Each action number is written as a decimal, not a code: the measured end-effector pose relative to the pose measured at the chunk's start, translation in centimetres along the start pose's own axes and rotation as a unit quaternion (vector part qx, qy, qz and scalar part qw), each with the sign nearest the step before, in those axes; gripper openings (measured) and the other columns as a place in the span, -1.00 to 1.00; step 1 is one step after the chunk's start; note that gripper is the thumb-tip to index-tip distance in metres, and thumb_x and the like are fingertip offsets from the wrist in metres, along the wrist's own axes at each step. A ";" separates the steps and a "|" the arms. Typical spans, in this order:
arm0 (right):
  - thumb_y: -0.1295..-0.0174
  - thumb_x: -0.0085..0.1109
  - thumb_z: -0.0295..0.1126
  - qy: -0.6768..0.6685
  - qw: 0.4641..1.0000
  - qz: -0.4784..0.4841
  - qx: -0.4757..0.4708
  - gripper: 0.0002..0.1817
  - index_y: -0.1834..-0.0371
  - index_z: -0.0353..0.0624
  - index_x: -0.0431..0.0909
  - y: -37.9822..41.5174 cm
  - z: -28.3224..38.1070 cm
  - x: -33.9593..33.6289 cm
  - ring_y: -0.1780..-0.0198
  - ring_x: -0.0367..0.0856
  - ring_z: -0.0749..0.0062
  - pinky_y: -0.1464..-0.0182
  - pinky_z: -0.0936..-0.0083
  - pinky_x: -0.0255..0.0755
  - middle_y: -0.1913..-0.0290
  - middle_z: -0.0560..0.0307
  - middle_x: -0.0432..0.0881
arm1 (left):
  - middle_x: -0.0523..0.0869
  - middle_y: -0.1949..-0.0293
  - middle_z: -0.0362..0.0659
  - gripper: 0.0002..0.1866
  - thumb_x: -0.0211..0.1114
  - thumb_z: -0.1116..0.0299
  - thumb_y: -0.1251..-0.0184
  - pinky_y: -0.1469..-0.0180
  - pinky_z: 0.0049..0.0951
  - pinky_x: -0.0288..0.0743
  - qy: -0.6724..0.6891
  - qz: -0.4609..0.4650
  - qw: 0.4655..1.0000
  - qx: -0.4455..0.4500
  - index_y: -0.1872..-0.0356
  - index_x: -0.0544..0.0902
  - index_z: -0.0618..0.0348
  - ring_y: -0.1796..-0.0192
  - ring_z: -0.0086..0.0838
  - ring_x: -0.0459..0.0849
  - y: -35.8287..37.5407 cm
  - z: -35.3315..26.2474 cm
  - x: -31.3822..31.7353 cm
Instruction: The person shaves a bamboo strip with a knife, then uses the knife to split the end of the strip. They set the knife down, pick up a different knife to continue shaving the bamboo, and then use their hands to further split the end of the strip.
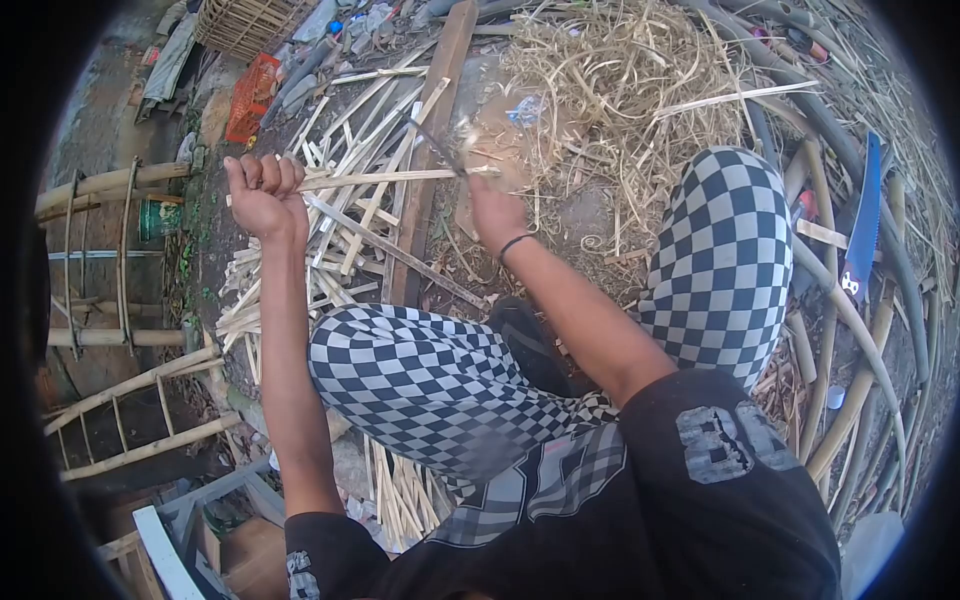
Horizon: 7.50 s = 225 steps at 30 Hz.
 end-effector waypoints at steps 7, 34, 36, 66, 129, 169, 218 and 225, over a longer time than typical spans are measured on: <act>-0.23 0.11 -0.39 0.003 0.996 0.065 0.054 -0.63 -0.09 -0.22 0.36 0.2 -2.7 1.8 0.12 0.70 -0.19 0.05 -0.01 0.54 0.27 -0.31 0.69 | -0.02 0.71 -0.33 -0.45 -0.19 -0.06 -0.65 0.48 -0.43 -0.09 0.004 0.030 0.999 -0.019 0.59 0.11 0.00 0.63 -0.56 -0.12 0.4 0.5 0.1; -0.38 0.08 0.03 -0.068 0.989 0.055 0.118 -0.48 -0.04 -0.27 0.47 5.0 -7.6 0.0 0.18 0.69 -0.30 0.10 -0.06 0.56 0.28 -0.34 0.69 | 0.01 0.72 -0.35 -0.45 -0.19 -0.06 -0.64 0.52 -0.45 -0.12 -0.008 0.079 0.996 -0.036 0.60 0.15 0.00 0.65 -0.58 -0.10 -0.5 1.0 4.0; -0.35 0.10 0.04 -0.037 0.990 0.054 0.125 -0.44 -0.01 -0.34 0.48 4.8 -7.4 0.3 0.11 0.67 -0.32 0.00 -0.07 0.54 0.23 -0.38 0.69 | 0.00 0.72 -0.35 -0.46 -0.18 -0.05 -0.64 0.52 -0.44 -0.12 -0.010 0.076 0.996 -0.036 0.60 0.15 0.00 0.65 -0.58 -0.11 -0.6 1.0 3.9; -0.34 0.13 -0.02 -0.166 0.985 0.026 -0.025 -0.52 0.05 -0.30 0.51 3.2 5.7 -6.2 0.18 0.69 -0.27 0.07 -0.06 0.54 0.26 -0.37 0.68 | -0.01 0.72 -0.36 -0.46 -0.16 -0.07 -0.64 0.53 -0.45 -0.15 -0.017 0.069 0.997 -0.026 0.59 0.16 0.00 0.66 -0.58 -0.13 -0.7 0.9 4.1; -0.29 0.20 0.03 -0.128 0.981 0.009 0.143 -0.52 0.07 -0.22 0.52 5.4 -8.9 1.2 0.20 0.70 -0.22 0.11 -0.02 0.57 0.31 -0.28 0.70 | -0.03 0.77 -0.39 -0.47 -0.14 0.04 -0.63 0.49 -0.45 -0.09 0.004 0.160 0.984 -0.078 0.66 0.14 -0.06 0.66 -0.60 -0.17 -0.3 1.4 4.8; -0.28 0.16 0.07 -0.072 0.967 0.058 0.239 -0.44 0.07 -0.30 0.58 7.3 -13.9 3.2 0.03 0.68 -0.21 -0.03 0.03 0.55 0.17 -0.32 0.71 | -0.01 0.73 -0.38 -0.43 -0.15 -0.14 -0.61 0.50 -0.45 -0.12 0.001 0.121 0.991 -0.063 0.62 0.15 -0.03 0.66 -0.60 -0.13 -0.7 1.3 4.4; -0.35 0.11 -0.01 -0.111 0.980 0.058 0.157 -0.49 -0.11 -0.23 0.48 4.7 -7.8 0.0 0.12 0.70 -0.23 0.08 0.00 0.57 0.22 -0.33 0.70 | -0.06 0.79 -0.39 -0.42 -0.15 -0.02 -0.64 0.53 -0.44 -0.12 -0.029 0.106 0.991 -0.074 0.69 0.09 -0.08 0.69 -0.59 -0.20 -0.1 1.5 2.4; -0.34 0.14 0.00 -0.109 0.990 0.054 0.066 -0.48 -0.03 -0.30 0.50 3.1 2.5 -6.0 0.18 0.68 -0.29 0.03 -0.03 0.55 0.28 -0.32 0.69 | -0.06 0.78 -0.39 -0.43 -0.15 0.00 -0.64 0.53 -0.44 -0.12 -0.026 0.127 0.989 -0.072 0.68 0.10 -0.08 0.68 -0.60 -0.20 -0.3 1.6 2.6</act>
Point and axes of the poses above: each hand's wrist, its own y-axis away from the middle knuckle, its own x-axis out of the palm, z = x × y, the point moved 9 cm from there along -y, towards the middle knuckle
